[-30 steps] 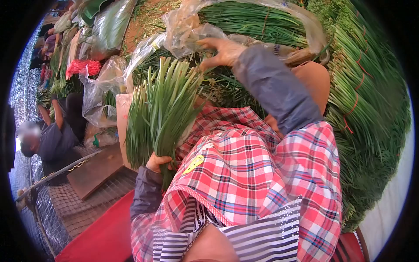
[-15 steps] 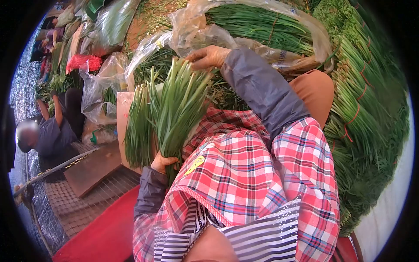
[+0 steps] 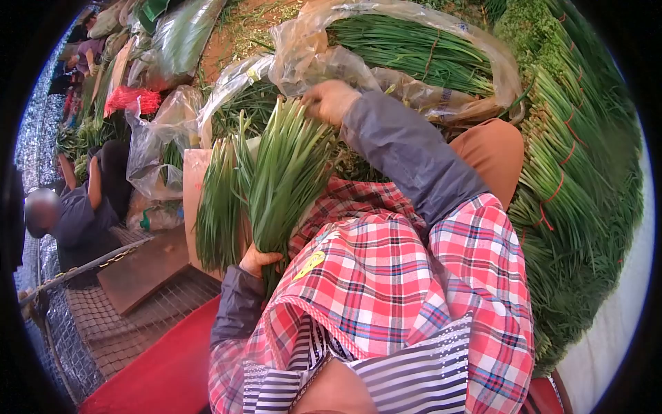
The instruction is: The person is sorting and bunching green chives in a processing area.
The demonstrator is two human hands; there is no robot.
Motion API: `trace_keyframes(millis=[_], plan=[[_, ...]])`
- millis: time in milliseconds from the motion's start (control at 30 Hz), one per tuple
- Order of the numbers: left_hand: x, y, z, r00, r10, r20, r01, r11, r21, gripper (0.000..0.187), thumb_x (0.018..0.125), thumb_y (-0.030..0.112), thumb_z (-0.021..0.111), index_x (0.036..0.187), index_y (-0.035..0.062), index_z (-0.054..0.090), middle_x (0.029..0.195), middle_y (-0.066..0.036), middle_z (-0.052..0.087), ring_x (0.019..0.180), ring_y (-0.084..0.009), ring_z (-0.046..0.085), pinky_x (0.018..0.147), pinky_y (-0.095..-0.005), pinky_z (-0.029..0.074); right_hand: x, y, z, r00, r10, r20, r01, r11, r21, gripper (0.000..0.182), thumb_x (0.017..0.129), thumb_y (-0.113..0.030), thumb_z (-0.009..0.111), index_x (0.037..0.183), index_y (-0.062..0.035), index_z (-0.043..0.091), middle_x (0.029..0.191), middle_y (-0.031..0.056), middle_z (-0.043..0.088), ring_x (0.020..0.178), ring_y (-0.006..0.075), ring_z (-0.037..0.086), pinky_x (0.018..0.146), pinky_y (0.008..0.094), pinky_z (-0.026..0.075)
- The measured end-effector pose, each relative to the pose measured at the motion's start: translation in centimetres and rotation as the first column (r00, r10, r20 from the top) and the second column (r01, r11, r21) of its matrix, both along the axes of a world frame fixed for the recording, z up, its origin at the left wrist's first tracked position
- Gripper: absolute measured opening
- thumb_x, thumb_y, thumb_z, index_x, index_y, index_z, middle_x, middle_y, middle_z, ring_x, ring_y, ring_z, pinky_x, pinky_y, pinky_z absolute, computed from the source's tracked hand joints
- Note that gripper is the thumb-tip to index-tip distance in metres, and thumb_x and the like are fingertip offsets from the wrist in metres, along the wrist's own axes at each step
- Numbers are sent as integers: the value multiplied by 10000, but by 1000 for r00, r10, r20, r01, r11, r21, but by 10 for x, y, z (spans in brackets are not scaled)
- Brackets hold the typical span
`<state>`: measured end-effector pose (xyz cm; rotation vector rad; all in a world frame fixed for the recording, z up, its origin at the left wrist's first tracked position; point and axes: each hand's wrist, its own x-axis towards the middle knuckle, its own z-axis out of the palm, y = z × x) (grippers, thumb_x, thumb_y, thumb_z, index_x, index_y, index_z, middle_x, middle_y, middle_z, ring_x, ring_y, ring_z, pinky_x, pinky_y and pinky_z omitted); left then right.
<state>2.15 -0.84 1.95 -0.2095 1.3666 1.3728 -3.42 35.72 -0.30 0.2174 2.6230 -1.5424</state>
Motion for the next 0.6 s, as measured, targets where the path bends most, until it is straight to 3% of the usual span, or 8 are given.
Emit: trace_keyframes(millis=[133,200,300,367,433,500,567,600], plan=[[3,-8,-12,1000,27,-10,-27,999,-18,602,590,-11,608,1176,2,471,863,-105,600,598,-199,581,456,-274,456,12,67,32,945,-310,105,215,830,515,250,812,-301,544,922,-94,632,907,113,635,864,260,602,740,381,461],[6,-15,-16,998,62,20,-61,998,-20,576,596,-3,599,1159,-9,479,851,-107,603,588,-198,580,451,-271,456,26,90,21,810,-110,576,-491,410,769,310,743,-260,603,1021,-123,612,1002,107,616,959,305,565,825,401,422],[8,-16,-22,994,90,63,-92,996,20,524,606,9,590,1121,-23,497,807,-115,607,568,-201,578,443,-271,457,48,89,11,893,-1,450,-391,491,779,580,656,-272,686,1185,-109,509,1133,149,545,1103,323,473,915,392,376],[5,-22,-26,997,52,49,-53,998,20,494,611,17,588,1097,-27,507,772,-121,607,556,-204,576,438,-274,458,44,74,14,977,183,105,-211,828,519,817,584,-280,749,1291,-101,380,1232,181,456,1190,334,380,987,371,324],[5,-17,-20,998,56,32,-56,998,0,441,613,26,592,1045,-30,520,723,-122,598,540,-210,570,438,-278,458,28,52,-20,978,183,-104,-145,944,295,904,571,-336,762,1326,-105,321,1245,240,426,1134,340,442,938,359,365],[7,-10,-14,995,95,-12,-95,995,-22,419,617,30,591,1027,-30,524,716,-118,593,530,-210,564,434,-276,454,25,19,-24,971,238,4,-238,971,20,847,605,-348,748,1311,-100,350,1220,226,454,1106,340,464,927,345,375],[9,-12,-16,992,123,8,-123,992,-7,410,634,15,610,1035,-21,532,746,-115,595,556,-207,568,443,-286,455,23,-8,-12,865,273,420,-317,948,35,716,651,-306,737,1271,-119,431,1157,157,531,1096,291,484,936,375,364],[10,-13,-17,990,136,21,-136,991,3,406,642,7,619,1039,-17,536,761,-113,596,569,-205,569,447,-291,455,32,-14,-8,911,89,403,-160,976,146,445,735,-276,666,1135,-112,560,1059,116,592,1032,261,527,892,358,404]])
